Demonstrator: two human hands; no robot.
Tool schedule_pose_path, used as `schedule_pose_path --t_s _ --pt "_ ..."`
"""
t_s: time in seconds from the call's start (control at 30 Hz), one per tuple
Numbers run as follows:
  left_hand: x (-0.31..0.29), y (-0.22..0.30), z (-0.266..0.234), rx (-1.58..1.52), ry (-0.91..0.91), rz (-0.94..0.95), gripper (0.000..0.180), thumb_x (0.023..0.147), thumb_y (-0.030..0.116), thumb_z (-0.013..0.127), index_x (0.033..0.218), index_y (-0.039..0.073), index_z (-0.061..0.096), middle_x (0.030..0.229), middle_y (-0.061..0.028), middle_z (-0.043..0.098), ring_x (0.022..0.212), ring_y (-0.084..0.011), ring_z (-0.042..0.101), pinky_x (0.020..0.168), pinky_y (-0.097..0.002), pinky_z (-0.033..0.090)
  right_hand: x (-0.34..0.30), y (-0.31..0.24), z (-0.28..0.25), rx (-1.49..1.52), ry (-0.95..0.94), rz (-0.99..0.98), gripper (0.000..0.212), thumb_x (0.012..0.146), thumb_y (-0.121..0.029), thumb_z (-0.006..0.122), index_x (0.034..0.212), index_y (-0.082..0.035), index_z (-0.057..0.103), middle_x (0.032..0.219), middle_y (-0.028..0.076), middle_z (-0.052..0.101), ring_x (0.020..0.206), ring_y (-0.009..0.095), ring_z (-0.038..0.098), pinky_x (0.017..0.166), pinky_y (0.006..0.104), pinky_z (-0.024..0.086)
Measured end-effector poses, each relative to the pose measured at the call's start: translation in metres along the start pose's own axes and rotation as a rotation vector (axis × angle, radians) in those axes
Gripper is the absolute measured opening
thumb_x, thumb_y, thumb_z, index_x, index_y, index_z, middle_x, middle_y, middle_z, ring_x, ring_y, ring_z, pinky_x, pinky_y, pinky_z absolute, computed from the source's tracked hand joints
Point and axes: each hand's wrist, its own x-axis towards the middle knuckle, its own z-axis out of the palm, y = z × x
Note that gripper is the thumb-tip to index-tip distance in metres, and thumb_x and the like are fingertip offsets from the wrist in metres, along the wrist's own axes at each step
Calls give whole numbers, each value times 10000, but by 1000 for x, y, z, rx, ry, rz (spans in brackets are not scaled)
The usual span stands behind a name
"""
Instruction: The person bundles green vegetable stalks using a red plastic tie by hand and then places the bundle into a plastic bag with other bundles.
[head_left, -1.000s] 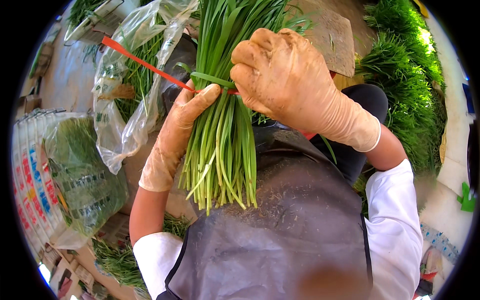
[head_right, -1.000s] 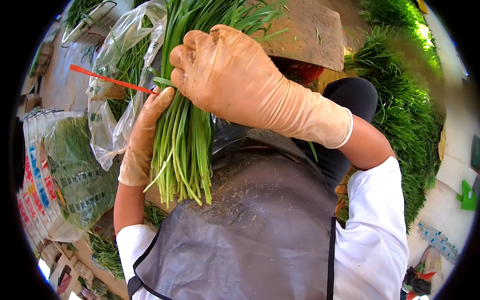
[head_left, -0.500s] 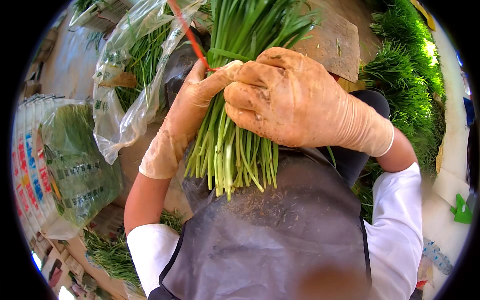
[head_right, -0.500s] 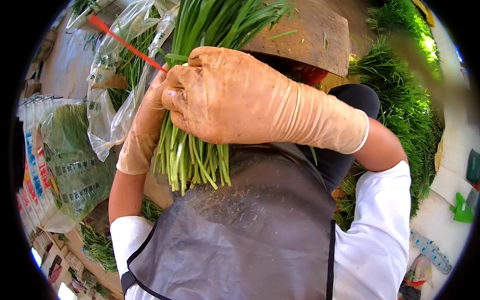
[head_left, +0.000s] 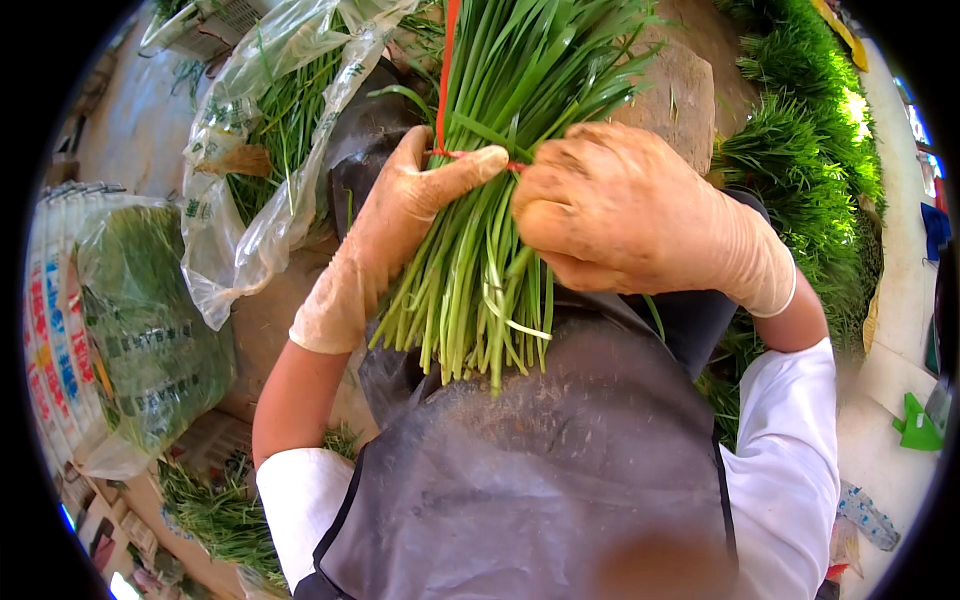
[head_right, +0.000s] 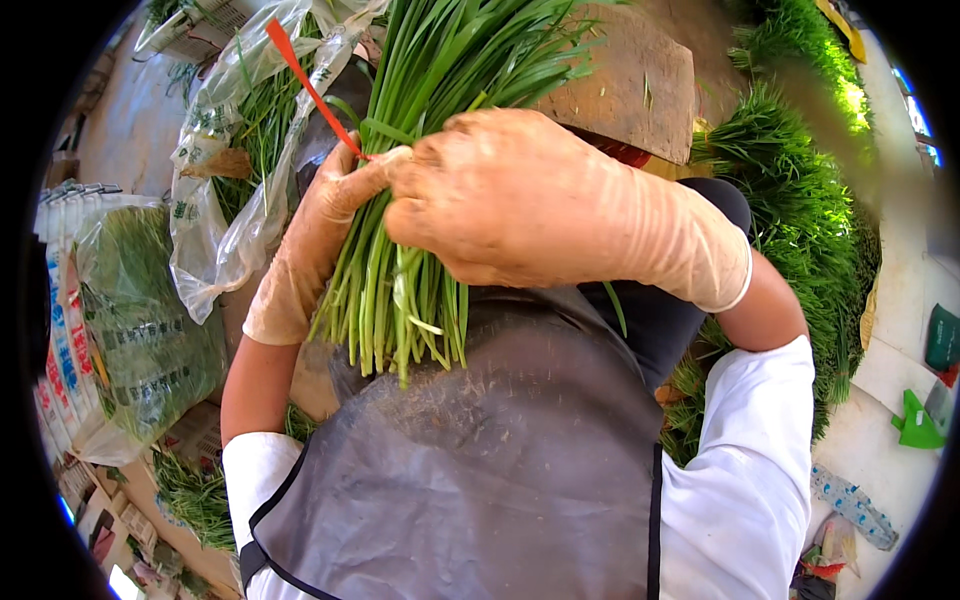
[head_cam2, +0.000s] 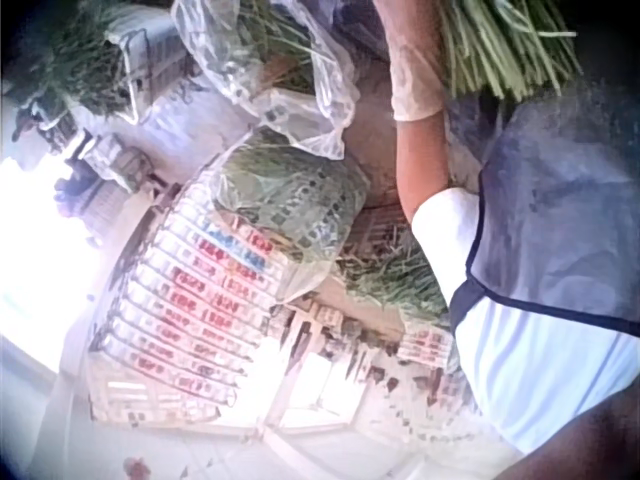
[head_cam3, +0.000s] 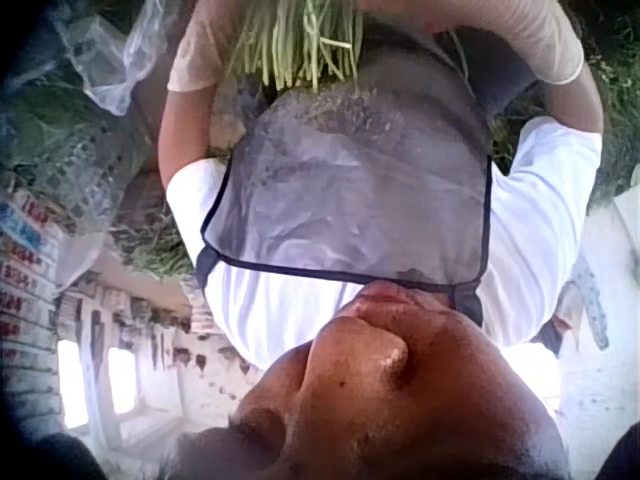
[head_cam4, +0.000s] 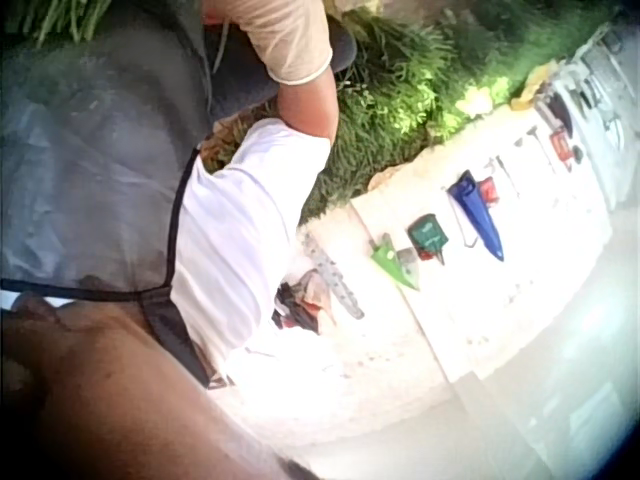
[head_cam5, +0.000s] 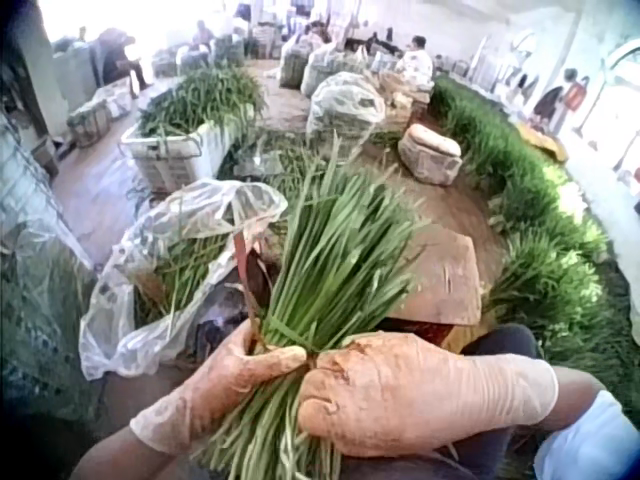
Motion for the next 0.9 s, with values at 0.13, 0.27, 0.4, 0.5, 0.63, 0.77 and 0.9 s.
schedule_pose_path --t_s 0.13,0.27,0.4,0.5,0.63,0.77,0.9 --pt "3 -10 3 -43 -29 28 526 791 308 796 1110 -6 521 964 -68 619 842 -102 602 731 -251 505 -9 -10 7 -17 47 -79 138 733 -213 579 680 -124 488 680 34 500 707 212 583 621 340 489" --pt "11 -17 8 -33 -28 75 543 782 334 806 1090 -12 522 953 -64 612 838 -91 579 740 -242 491 -5 -31 8 16 23 -183 160 690 -220 577 667 -106 468 745 30 514 715 206 556 606 325 469" --pt "21 -24 1 -35 -4 81 554 770 346 812 1079 -10 522 928 -63 610 820 -98 593 723 -255 510 -16 -32 -16 429 108 -52 116 730 -162 665 740 -101 567 765 32 573 730 201 583 617 305 469" --pt "25 -22 -6 -151 41 53 523 789 311 794 1095 -5 511 926 -77 631 773 -125 639 689 -270 539 -52 -16 -34 876 269 55 118 730 -84 704 808 -105 618 776 27 618 684 181 595 613 300 465" --pt "33 -19 -25 -169 146 96 406 882 221 679 1201 35 513 978 -83 664 797 -159 680 705 -307 578 -99 -12 -48 1398 978 133 211 755 -28 683 751 -141 504 719 -2 561 639 120 528 551 279 375" --pt "37 -21 -53 -198 246 229 425 833 257 744 1131 26 547 989 -64 643 841 -127 635 753 -273 523 -121 24 -29 1511 1033 281 157 752 -27 652 819 -95 528 751 7 501 665 126 467 616 270 394" --pt "19 -10 -55 -268 335 302 446 833 245 739 1165 33 530 1022 -56 627 854 -140 635 768 -291 531 -69 24 45 -198 132 647 273 822 -93 659 1090 -49 630 1123 109 634 1013 303 616 881 368 497"
